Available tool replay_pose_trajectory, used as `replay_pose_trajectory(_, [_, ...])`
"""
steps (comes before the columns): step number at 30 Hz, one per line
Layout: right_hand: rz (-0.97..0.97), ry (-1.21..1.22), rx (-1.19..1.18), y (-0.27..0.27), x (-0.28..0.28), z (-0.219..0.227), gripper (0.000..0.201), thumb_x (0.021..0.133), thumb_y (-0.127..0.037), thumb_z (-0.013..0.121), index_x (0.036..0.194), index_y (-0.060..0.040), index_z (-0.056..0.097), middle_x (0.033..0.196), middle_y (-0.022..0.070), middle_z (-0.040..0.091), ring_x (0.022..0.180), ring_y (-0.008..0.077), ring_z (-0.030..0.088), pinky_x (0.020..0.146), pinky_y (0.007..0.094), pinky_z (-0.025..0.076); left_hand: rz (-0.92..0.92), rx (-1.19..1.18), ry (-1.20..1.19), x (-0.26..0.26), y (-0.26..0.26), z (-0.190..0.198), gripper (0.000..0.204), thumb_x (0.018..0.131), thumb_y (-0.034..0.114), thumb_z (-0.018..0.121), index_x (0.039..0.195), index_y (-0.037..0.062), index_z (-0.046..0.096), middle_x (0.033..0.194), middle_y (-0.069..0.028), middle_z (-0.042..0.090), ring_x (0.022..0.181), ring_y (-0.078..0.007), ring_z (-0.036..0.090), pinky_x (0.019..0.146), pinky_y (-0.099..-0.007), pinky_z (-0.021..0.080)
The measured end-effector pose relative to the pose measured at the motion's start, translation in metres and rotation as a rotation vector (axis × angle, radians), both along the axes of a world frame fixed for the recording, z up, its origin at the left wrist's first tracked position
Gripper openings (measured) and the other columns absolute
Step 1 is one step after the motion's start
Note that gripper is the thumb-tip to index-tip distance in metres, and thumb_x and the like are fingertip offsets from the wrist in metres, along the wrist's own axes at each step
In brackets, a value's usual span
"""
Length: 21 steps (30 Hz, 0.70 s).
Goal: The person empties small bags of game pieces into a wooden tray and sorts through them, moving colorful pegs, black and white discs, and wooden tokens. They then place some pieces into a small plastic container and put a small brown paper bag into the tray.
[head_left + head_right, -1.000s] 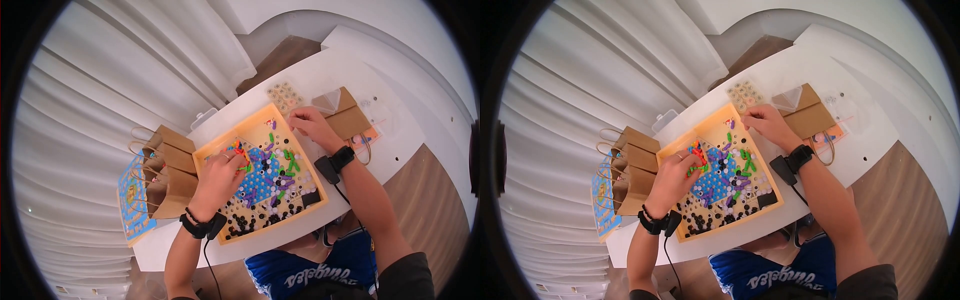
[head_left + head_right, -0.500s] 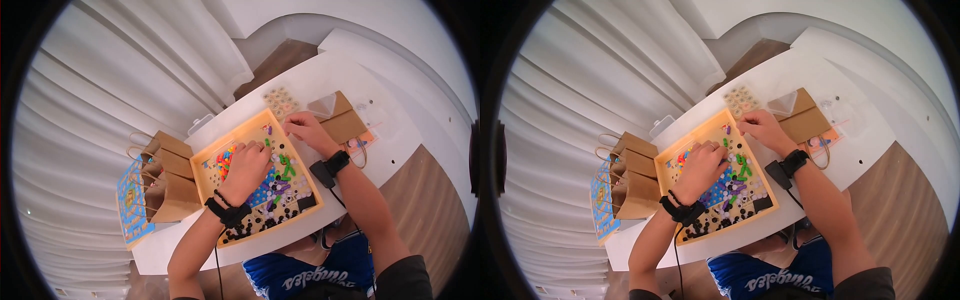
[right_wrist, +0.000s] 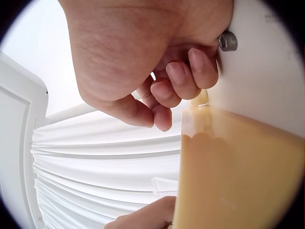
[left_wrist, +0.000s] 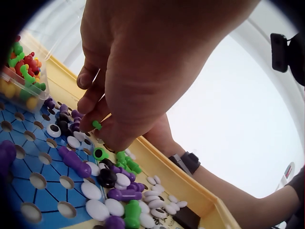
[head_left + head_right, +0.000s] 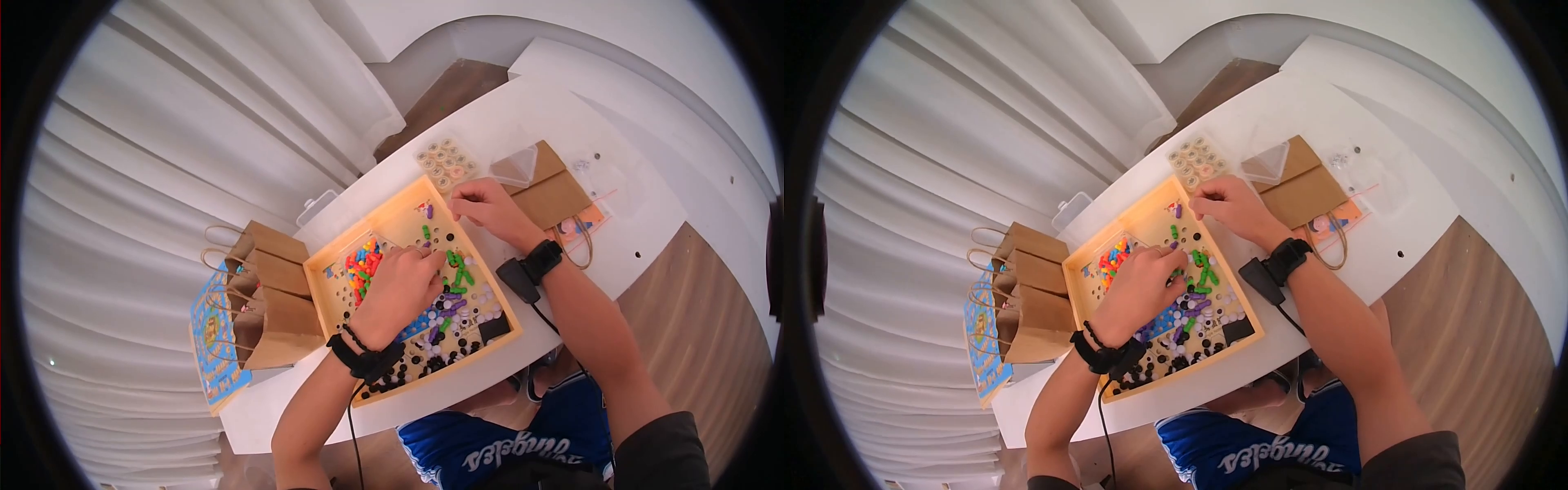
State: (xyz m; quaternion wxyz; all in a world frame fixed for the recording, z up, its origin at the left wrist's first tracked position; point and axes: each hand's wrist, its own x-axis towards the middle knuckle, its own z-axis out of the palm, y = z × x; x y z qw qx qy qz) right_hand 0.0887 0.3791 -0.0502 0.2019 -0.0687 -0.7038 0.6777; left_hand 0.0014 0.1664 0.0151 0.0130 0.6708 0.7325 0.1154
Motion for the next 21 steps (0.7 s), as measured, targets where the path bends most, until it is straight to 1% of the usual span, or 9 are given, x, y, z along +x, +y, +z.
replay_pose_trajectory(3, [0.007,0.003,-0.005,0.0,0.0,-0.001,0.025,0.096,-0.018,0.065,0.077,-0.0012,0.066,0.073,-0.0013,0.064,0.071,0.0052,0.055,0.069,0.0251,0.044,0.018,-0.033,-0.067,0.001,-0.003,0.002,0.013,0.08,0.004,0.07,0.092,0.0009,0.067,0.084,-0.0159,0.067,0.086,-0.0376,0.066,0.082,-0.0482,0.053])
replay_pose_trajectory(5, [0.014,0.008,0.01,0.001,0.0,-0.001,0.026,0.096,-0.018,0.065,0.077,-0.0011,0.066,0.074,-0.0012,0.065,0.072,0.0053,0.055,0.07,0.025,0.044,-0.01,-0.054,-0.111,0.0,-0.004,0.002,0.012,0.081,0.003,0.069,0.092,0.0006,0.069,0.087,-0.0167,0.069,0.087,-0.0385,0.067,0.083,-0.0481,0.053])
replay_pose_trajectory(9, [0.008,0.009,-0.008,0.0,0.0,-0.001,0.025,0.096,-0.017,0.065,0.077,-0.0008,0.065,0.074,-0.0006,0.065,0.072,0.0058,0.056,0.07,0.0252,0.045,0.014,-0.002,-0.144,0.002,-0.005,0.004,0.011,0.083,0.004,0.07,0.094,0.0012,0.07,0.087,-0.0172,0.069,0.087,-0.0387,0.067,0.081,-0.0485,0.053])
replay_pose_trajectory(11, [-0.002,0.007,-0.016,0.0,0.0,-0.002,0.025,0.096,-0.017,0.065,0.077,-0.0006,0.065,0.074,-0.0005,0.065,0.072,0.006,0.056,0.071,0.0253,0.045,0.114,-0.121,-0.177,0.008,-0.006,0.011,0.011,0.085,0.007,0.072,0.094,0.0015,0.07,0.088,-0.0181,0.07,0.088,-0.0388,0.067,0.079,-0.0483,0.054])
replay_pose_trajectory(15, [-0.003,0.013,-0.004,-0.001,-0.001,-0.002,0.026,0.096,-0.017,0.065,0.077,0.0,0.065,0.074,0.0003,0.065,0.072,0.0061,0.057,0.07,0.0258,0.045,0.058,-0.153,-0.202,0.013,-0.009,0.008,0.014,0.085,0.009,0.075,0.096,0.0018,0.069,0.089,-0.0185,0.07,0.088,-0.0392,0.068,0.079,-0.0483,0.054])
replay_pose_trajectory(17, [0.0,0.018,-0.003,0.0,-0.002,-0.002,0.026,0.096,-0.017,0.065,0.077,0.0001,0.065,0.073,0.0006,0.065,0.072,0.0061,0.057,0.07,0.026,0.045,-0.012,-0.104,-0.179,0.012,-0.01,0.0,0.016,0.084,0.009,0.076,0.098,0.0021,0.069,0.09,-0.0182,0.07,0.09,-0.0394,0.068,0.08,-0.048,0.055])
replay_pose_trajectory(21, [0.004,-0.001,0.026,0.001,-0.001,-0.002,0.026,0.096,-0.017,0.065,0.077,0.0003,0.065,0.073,0.0004,0.065,0.071,0.0061,0.057,0.069,0.0261,0.045,-0.014,-0.09,-0.148,0.012,-0.01,-0.002,0.018,0.084,0.008,0.076,0.099,0.0024,0.068,0.09,-0.0174,0.071,0.091,-0.0394,0.068,0.081,-0.0477,0.056])
